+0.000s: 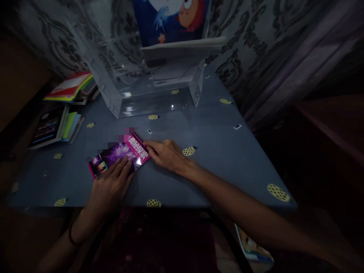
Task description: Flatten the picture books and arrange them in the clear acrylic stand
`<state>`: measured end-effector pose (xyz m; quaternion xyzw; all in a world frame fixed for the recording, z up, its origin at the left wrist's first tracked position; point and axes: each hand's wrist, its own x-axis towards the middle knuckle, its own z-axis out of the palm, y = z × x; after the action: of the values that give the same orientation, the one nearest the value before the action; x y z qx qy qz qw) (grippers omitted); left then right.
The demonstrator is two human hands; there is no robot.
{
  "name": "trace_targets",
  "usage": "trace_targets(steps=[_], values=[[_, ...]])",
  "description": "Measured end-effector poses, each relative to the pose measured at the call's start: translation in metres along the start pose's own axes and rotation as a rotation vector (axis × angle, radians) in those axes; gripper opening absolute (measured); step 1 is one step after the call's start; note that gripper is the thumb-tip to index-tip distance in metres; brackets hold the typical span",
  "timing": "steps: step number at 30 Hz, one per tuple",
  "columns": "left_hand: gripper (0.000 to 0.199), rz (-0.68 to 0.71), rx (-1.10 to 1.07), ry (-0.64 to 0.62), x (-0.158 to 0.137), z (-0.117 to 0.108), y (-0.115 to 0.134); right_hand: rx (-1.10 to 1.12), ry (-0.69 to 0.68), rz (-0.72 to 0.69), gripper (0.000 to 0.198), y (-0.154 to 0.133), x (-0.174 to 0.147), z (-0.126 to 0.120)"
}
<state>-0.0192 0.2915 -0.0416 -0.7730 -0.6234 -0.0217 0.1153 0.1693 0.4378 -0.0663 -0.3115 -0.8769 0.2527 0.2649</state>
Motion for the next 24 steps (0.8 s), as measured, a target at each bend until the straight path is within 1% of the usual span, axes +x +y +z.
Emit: trace_targets(steps=[3, 6, 8, 10, 12, 15, 17, 20, 24], values=[[0.038, 0.001, -0.016, 0.012, -0.015, -0.001, -0.015, -0.011, 0.03, -0.035, 0.034, -0.002, -0.005, 0.001], [0.044, -0.067, -0.008, -0.007, -0.028, -0.001, -0.023, -0.047, 0.018, -0.05, 0.035, -0.005, -0.01, 0.005], [0.046, -0.115, -0.012, -0.009, -0.032, -0.001, -0.024, -0.023, -0.022, -0.062, 0.036, -0.005, -0.004, 0.009], [0.049, -0.148, -0.02, 0.002, -0.031, -0.001, -0.023, 0.043, -0.068, -0.089, 0.039, -0.004, 0.013, 0.014], [0.054, -0.162, -0.041, 0.006, -0.029, 0.0, -0.023, 0.115, -0.114, -0.127, 0.04, -0.001, 0.039, 0.021], [0.062, -0.146, -0.093, 0.0, -0.029, 0.002, -0.027, 0.168, -0.166, -0.161, 0.038, 0.003, 0.074, 0.035], [0.062, -0.127, -0.12, 0.003, -0.032, 0.003, -0.031, 0.179, -0.168, -0.19, 0.039, 0.004, 0.085, 0.045], [0.055, -0.121, -0.126, 0.006, -0.036, 0.005, -0.033, 0.188, -0.137, -0.224, 0.043, 0.003, 0.079, 0.054], [0.048, -0.166, -0.092, 0.019, -0.032, 0.005, -0.029, 0.206, -0.136, -0.212, 0.041, -0.002, 0.06, 0.051]])
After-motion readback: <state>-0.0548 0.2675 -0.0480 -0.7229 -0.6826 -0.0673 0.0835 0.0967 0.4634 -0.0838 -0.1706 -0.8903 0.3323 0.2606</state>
